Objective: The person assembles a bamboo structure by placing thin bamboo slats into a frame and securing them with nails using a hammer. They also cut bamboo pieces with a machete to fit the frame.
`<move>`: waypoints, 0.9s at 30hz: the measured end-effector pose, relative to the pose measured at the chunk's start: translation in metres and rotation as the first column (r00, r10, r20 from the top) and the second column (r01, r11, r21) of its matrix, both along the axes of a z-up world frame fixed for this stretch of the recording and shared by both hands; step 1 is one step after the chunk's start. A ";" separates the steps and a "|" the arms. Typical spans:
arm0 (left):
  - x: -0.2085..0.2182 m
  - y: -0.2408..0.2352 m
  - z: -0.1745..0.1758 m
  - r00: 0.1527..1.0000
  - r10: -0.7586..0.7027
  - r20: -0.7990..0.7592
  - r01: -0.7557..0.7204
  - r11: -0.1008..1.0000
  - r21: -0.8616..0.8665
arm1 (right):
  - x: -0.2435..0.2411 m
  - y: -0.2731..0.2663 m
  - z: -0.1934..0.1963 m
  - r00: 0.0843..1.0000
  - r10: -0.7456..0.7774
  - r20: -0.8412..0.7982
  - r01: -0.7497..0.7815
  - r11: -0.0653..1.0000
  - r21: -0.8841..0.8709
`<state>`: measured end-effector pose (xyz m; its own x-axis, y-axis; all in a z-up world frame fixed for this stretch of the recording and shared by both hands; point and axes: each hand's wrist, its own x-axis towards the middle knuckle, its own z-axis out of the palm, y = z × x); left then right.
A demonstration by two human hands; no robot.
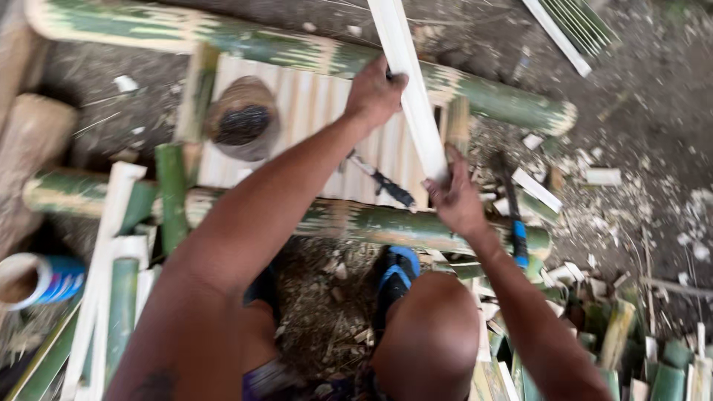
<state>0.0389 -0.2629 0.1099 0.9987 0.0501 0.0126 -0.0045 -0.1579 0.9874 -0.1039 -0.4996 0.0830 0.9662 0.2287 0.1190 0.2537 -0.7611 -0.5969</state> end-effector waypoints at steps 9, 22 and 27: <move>-0.072 -0.122 -0.167 0.850 -0.327 -0.413 0.521 0.639 0.567 | -0.039 -0.059 -0.172 0.906 -0.371 -0.204 0.376 0.926 -0.017; -0.039 -0.115 -0.198 0.729 -0.668 -0.146 0.452 0.310 0.836 | -0.026 -0.031 -0.160 0.885 -0.440 -0.150 0.380 0.870 -0.313; -0.015 -0.147 -0.208 0.444 -0.867 -0.226 0.424 -0.019 0.905 | -0.015 -0.039 -0.150 0.899 -0.410 -0.152 0.292 0.821 -0.491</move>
